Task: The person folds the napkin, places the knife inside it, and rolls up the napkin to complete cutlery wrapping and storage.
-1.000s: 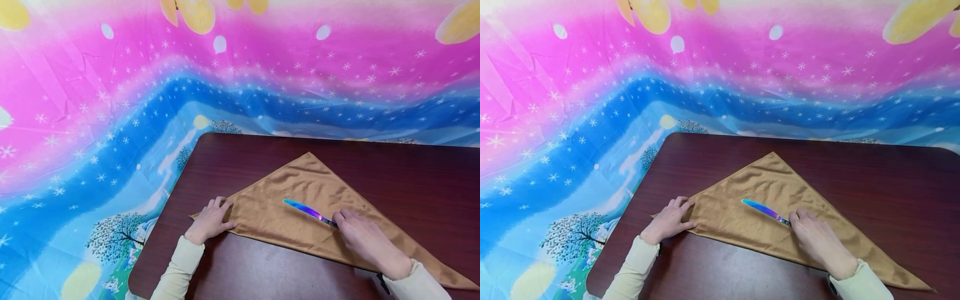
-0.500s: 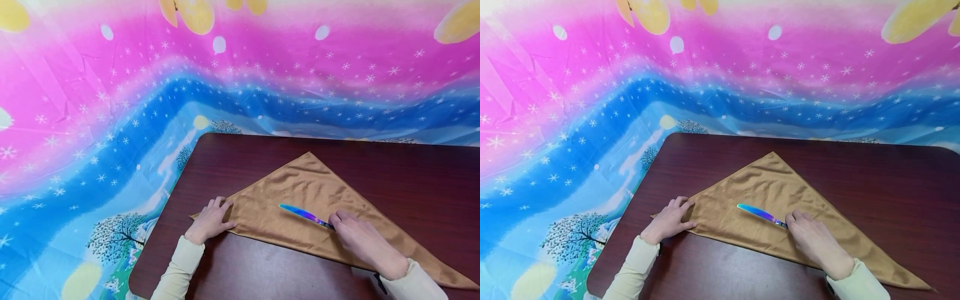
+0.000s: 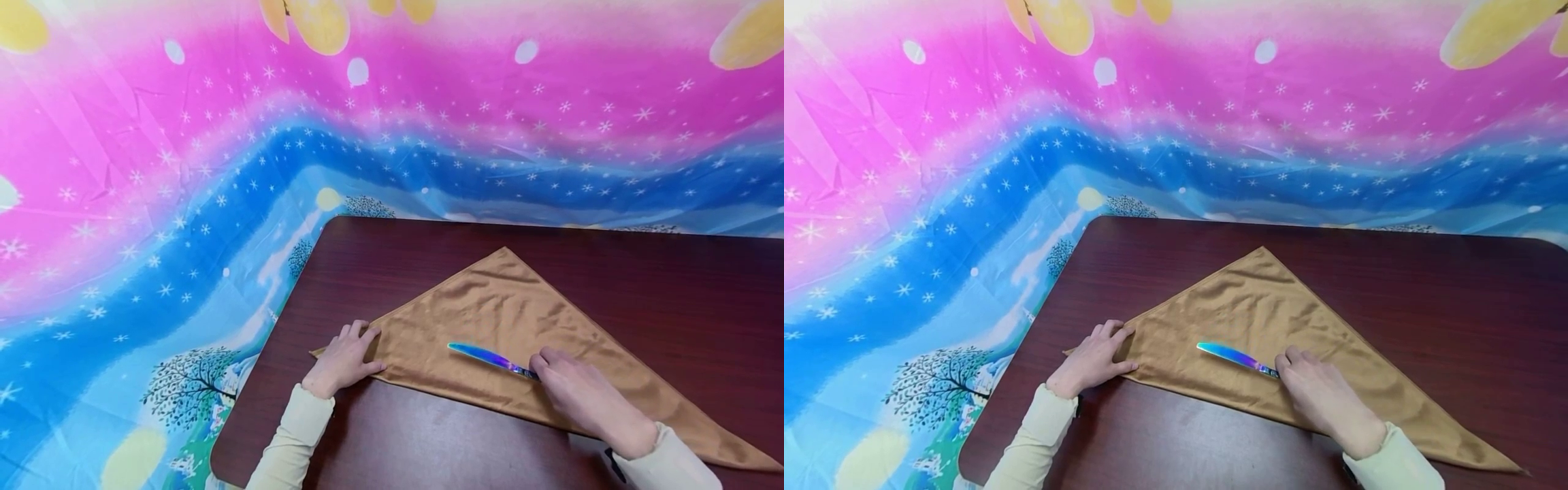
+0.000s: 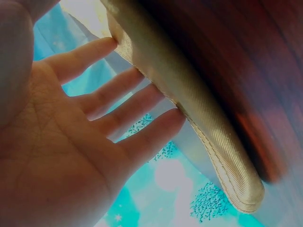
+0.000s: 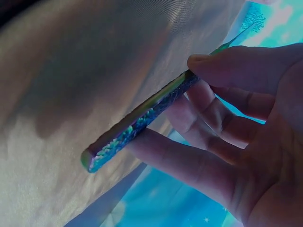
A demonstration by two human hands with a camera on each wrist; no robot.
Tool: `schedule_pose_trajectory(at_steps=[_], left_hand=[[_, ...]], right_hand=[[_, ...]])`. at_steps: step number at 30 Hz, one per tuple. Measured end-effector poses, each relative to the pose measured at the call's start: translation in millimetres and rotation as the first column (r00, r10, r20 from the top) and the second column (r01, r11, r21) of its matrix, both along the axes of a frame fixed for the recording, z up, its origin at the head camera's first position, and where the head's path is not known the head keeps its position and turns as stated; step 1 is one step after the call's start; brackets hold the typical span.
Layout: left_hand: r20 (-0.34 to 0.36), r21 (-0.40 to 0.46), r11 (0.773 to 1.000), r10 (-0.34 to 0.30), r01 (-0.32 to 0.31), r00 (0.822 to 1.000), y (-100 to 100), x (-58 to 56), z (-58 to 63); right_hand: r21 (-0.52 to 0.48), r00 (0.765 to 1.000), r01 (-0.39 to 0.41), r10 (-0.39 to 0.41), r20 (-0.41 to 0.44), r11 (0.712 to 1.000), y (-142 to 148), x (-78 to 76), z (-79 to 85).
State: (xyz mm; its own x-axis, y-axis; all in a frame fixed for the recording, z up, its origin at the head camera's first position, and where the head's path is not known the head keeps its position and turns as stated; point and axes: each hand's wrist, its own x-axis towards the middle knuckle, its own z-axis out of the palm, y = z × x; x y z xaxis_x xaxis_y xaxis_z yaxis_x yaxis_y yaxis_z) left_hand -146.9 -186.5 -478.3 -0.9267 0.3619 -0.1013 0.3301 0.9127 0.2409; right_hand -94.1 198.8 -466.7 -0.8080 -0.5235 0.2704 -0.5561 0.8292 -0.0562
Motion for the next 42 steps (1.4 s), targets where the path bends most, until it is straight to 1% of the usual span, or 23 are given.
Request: schedule_pose_trajectory(at_steps=[5,14,17,23,26,32,39,42], left_hand=[[0.003,0.002,1.000,0.002,-0.002,1.000,-1,0.2,0.4],[0.002,-0.002,1.000,0.007,-0.007,1.000,-2,-0.1,0.5],[-0.002,-0.005,1.000,-0.001,0.001,1.000,-2,-0.4,1.2],[-0.013,-0.007,1.000,-0.018,0.018,1.000,-3,-0.7,1.8],[-0.018,-0.007,1.000,-0.019,0.018,1.000,-4,-0.9,1.2],[-0.007,-0.010,1.000,-0.003,0.003,1.000,-3,-0.1,-0.4],[-0.010,-0.012,1.000,-0.008,0.008,1.000,-2,-0.6,-0.9],[-0.012,-0.009,1.000,-0.013,0.013,1.000,-1,-1.3,-1.2]], right_hand=[[0.017,1.000,0.003,-0.003,-0.014,1.000,-4,-0.1,-4.6],[0.032,1.000,0.003,-0.004,0.029,0.999,-8,0.3,-6.1],[0.040,1.000,0.002,-0.003,0.026,0.999,-9,-0.1,-6.5],[0.035,1.000,-0.022,0.022,0.000,0.999,-11,-0.6,-6.5],[0.042,1.000,-0.025,0.024,0.012,0.999,-13,-0.2,-6.7],[0.050,0.999,-0.035,0.033,0.033,0.998,-15,1.9,-8.3],[0.025,0.998,-0.069,0.069,-0.001,0.997,-15,4.9,-12.4],[0.028,0.998,-0.066,0.066,0.005,0.997,-15,5.5,-13.0]])
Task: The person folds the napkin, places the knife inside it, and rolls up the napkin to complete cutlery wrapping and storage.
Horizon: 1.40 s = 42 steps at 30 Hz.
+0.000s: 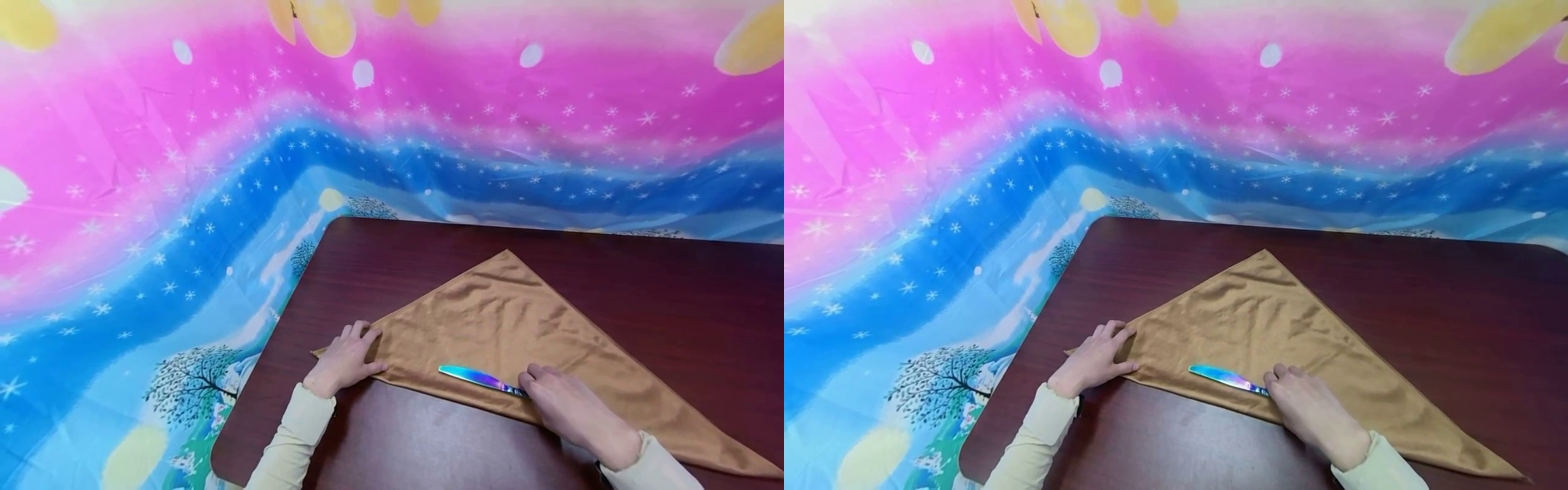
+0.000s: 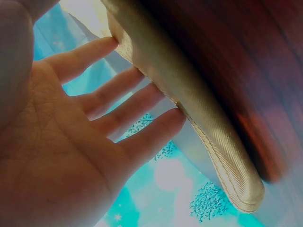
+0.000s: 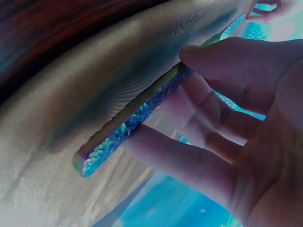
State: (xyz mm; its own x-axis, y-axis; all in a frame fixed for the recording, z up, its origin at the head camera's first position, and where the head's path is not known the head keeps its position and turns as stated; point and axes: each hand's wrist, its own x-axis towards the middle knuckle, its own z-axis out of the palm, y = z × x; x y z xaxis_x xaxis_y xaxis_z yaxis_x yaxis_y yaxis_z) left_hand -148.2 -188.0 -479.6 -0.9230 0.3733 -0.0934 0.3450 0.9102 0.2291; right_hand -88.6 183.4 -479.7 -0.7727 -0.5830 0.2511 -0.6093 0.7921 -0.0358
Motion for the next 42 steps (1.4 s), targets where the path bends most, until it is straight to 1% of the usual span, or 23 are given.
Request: schedule_pose_trajectory(at_steps=[4,15,26,35,42], left_hand=[[0.003,-0.001,1.000,0.003,-0.003,1.000,1.0,-0.3,-0.1],[0.010,-0.011,1.000,0.006,-0.006,1.000,1.1,0.1,-1.1],[0.013,-0.004,1.000,0.008,-0.008,1.000,1.2,-0.3,-1.3],[0.003,-0.005,1.000,0.002,-0.002,1.000,1.1,-0.1,-0.5],[-0.001,-0.010,1.000,-0.006,0.006,1.000,0.5,-0.7,0.3]], right_hand=[[0.009,1.000,0.010,-0.011,0.016,1.000,-0.6,0.8,0.3],[0.011,1.000,0.017,-0.017,0.018,1.000,-2.3,4.7,-1.8],[-0.005,0.999,0.019,-0.019,0.035,1.000,-2.9,6.9,-4.5],[0.014,0.999,0.031,-0.031,0.022,0.999,-3.4,7.5,-4.3],[0.002,1.000,0.017,-0.017,0.002,1.000,-3.6,7.4,-4.8]])
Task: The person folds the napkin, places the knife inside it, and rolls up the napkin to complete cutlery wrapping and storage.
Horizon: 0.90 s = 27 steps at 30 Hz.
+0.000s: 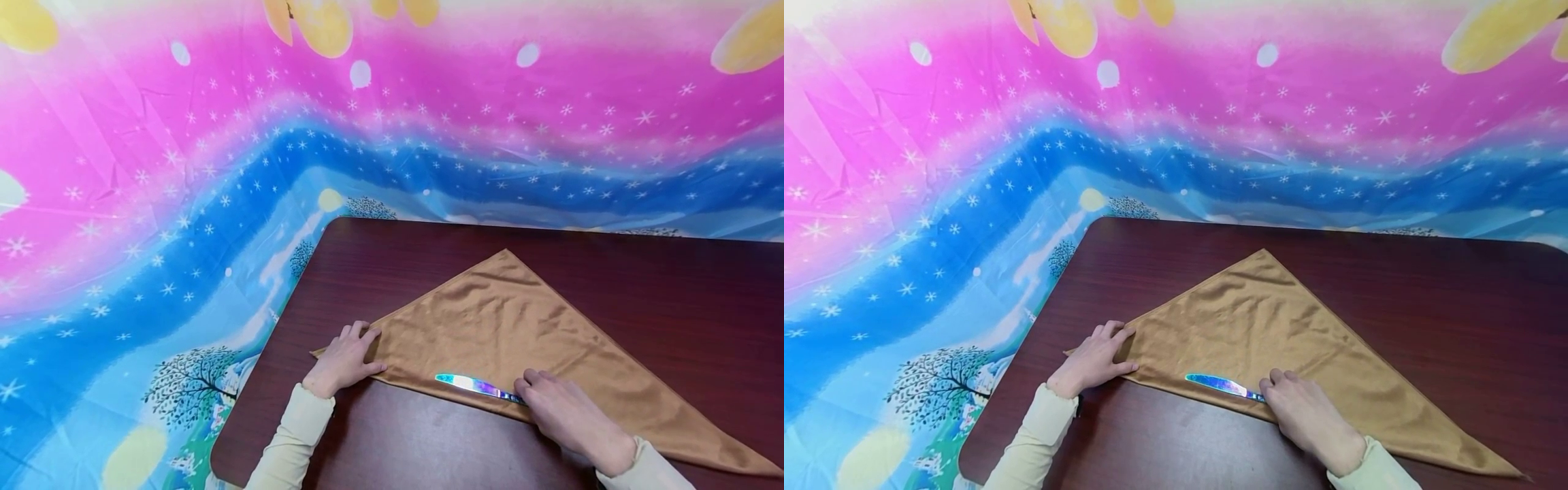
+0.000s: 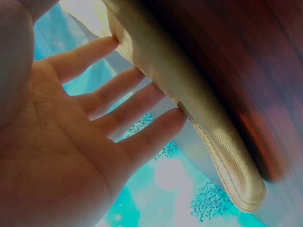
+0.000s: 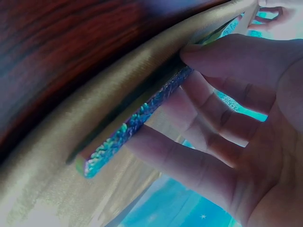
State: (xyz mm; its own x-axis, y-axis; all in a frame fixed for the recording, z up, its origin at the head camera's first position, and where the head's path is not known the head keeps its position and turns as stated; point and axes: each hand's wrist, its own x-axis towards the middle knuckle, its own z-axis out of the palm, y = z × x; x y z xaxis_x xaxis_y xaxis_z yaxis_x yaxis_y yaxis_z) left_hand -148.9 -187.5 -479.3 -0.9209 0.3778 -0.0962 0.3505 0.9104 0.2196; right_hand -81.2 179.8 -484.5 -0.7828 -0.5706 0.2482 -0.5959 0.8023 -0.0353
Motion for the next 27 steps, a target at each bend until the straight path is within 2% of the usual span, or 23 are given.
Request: schedule_pose_trajectory(at_steps=[8,27], left_hand=[[0.001,0.003,1.000,-0.001,0.001,1.000,0.1,0.4,0.2],[0.004,0.013,1.000,0.006,-0.006,1.000,-0.6,0.7,0.8]], right_hand=[[0.001,0.999,-0.010,0.010,-0.033,1.000,0.2,2.2,-0.8],[0.063,1.000,0.023,-0.023,-0.001,0.998,-1.8,4.4,1.7]])
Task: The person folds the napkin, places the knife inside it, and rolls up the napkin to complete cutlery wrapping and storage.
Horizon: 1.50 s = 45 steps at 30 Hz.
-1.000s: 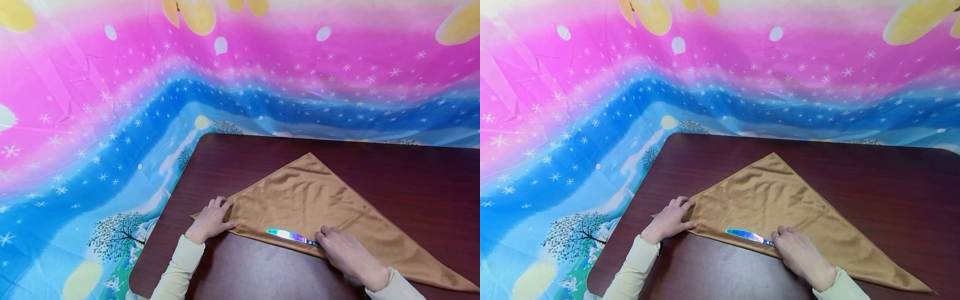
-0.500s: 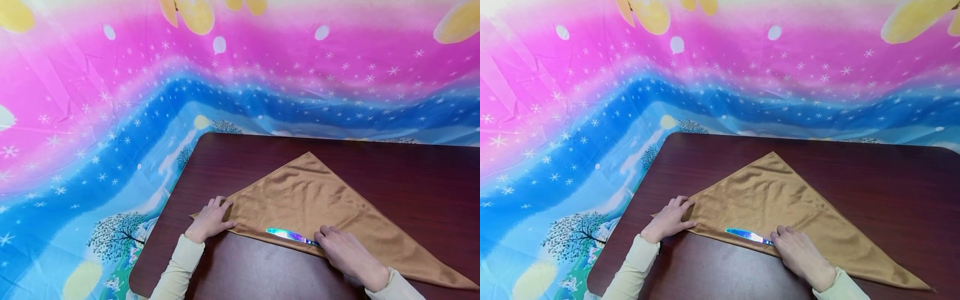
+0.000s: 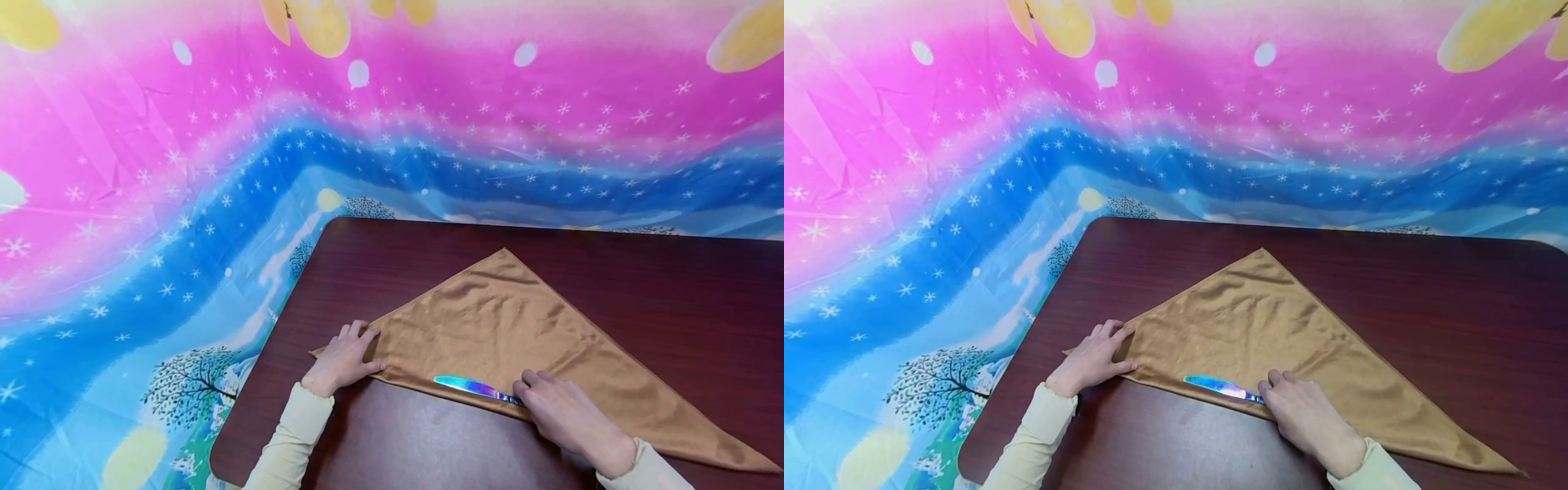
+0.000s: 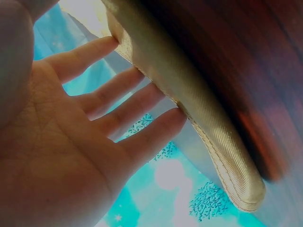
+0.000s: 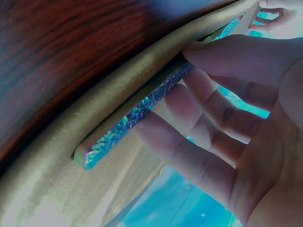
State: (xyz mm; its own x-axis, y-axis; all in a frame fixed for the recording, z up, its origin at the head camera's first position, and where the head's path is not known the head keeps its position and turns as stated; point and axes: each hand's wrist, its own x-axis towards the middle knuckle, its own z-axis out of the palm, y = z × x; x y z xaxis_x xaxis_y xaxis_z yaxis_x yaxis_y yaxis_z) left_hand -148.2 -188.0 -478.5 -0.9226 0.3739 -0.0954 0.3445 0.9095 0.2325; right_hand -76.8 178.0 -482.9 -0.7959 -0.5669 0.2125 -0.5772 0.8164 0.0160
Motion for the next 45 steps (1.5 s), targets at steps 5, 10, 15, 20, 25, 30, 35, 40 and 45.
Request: schedule_pose_trajectory(at_steps=[5,10,15,20,25,30,35,40,45], left_hand=[[0.003,0.000,1.000,0.006,-0.006,1.000,0,0.2,-0.6],[0.006,-0.005,1.000,0.009,-0.009,1.000,0,-0.3,-2.0],[-0.015,-0.005,1.000,-0.001,0.001,1.000,-2,-1.2,-4.7],[-0.021,-0.009,1.000,-0.001,0.000,1.000,-2,-1.1,-6.5],[-0.018,-0.013,1.000,0.002,-0.002,1.000,-1,-0.9,-6.6],[-0.018,-0.017,1.000,0.002,-0.003,1.000,-1,-1.0,-6.2],[-0.024,-0.019,1.000,0.000,0.000,1.000,0,-0.7,-5.3],[-0.035,-0.021,1.000,-0.002,0.001,0.999,0,-0.3,-3.9],[-0.041,-0.010,1.000,-0.009,0.008,0.999,1,1.1,-2.8]], right_hand=[[-0.005,1.000,-0.007,0.006,-0.007,1.000,0,0.5,-1.0],[-0.012,1.000,-0.012,0.011,-0.005,1.000,0,0.8,-2.2],[-0.027,0.999,-0.029,0.028,-0.021,0.999,0,1.2,-3.2],[-0.034,0.999,-0.040,0.039,-0.024,0.999,0,1.6,-3.0],[-0.050,0.999,-0.049,0.048,-0.019,0.998,1,1.9,-3.6],[-0.080,0.999,-0.046,0.047,0.009,0.996,4,0.7,-3.9],[-0.084,0.999,-0.001,0.006,0.048,0.996,7,-0.2,-1.7],[-0.087,0.998,0.035,-0.030,0.053,0.996,12,-1.6,-0.1],[-0.100,0.997,0.074,-0.070,0.043,0.992,21,-3.5,2.8]])
